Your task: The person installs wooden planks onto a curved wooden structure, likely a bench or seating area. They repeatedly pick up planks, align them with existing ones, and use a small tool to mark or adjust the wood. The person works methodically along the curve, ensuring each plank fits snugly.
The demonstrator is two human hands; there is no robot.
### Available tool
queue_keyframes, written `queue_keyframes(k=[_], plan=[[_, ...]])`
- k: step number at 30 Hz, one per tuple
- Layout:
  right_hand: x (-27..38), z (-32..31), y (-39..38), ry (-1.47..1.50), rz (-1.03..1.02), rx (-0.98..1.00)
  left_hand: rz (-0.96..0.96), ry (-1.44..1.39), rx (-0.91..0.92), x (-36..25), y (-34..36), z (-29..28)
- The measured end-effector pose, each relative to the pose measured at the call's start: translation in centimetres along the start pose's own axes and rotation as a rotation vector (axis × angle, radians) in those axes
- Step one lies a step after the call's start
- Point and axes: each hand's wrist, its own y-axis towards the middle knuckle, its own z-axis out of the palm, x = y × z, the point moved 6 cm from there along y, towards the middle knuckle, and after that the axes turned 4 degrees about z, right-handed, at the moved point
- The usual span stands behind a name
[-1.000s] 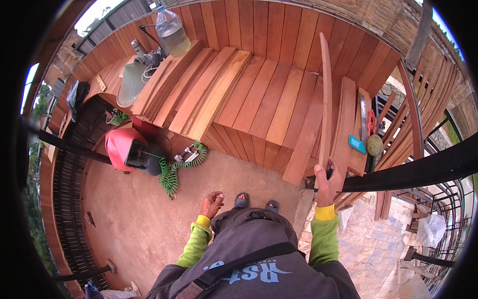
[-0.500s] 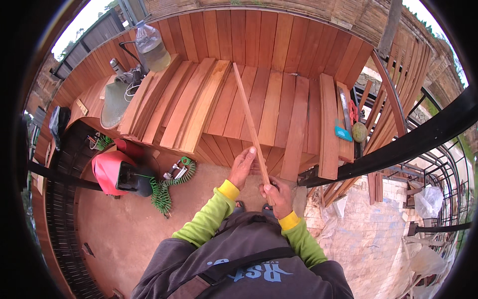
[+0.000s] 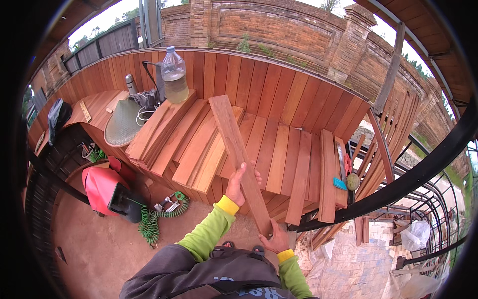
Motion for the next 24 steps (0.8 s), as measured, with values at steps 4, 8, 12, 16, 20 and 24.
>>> queue_keyframes(k=[4, 8, 12, 16, 20, 24], plan=[[-1.7, 2.9, 0.3, 0.018, 0.131, 0.039, 0.184, 0.158, -0.023, -0.6, -2.3, -0.6], [-2.4, 4.2, 1.6, 0.005, 0.237, 0.042, 0.408, 0.285, 0.03, -1.8, -4.3, 0.1], [-2.4, 5.2, 2.0, 0.033, 0.279, 0.059, 0.438, 0.29, 0.039, -2.7, -5.3, -0.3], [-2.6, 5.1, 1.9, 0.164, 0.22, -0.111, 0.375, 0.196, 0.075, -3.0, -4.4, -1.1], [-1.3, 2.9, 2.7, 0.221, 0.256, -0.131, 0.19, 0.034, 0.08, -4.0, -2.4, -2.6], [-3.7, 1.3, 2.0, 0.45, 0.31, -0.281, 0.099, -0.232, 0.071, -4.6, -0.2, -4.0]])
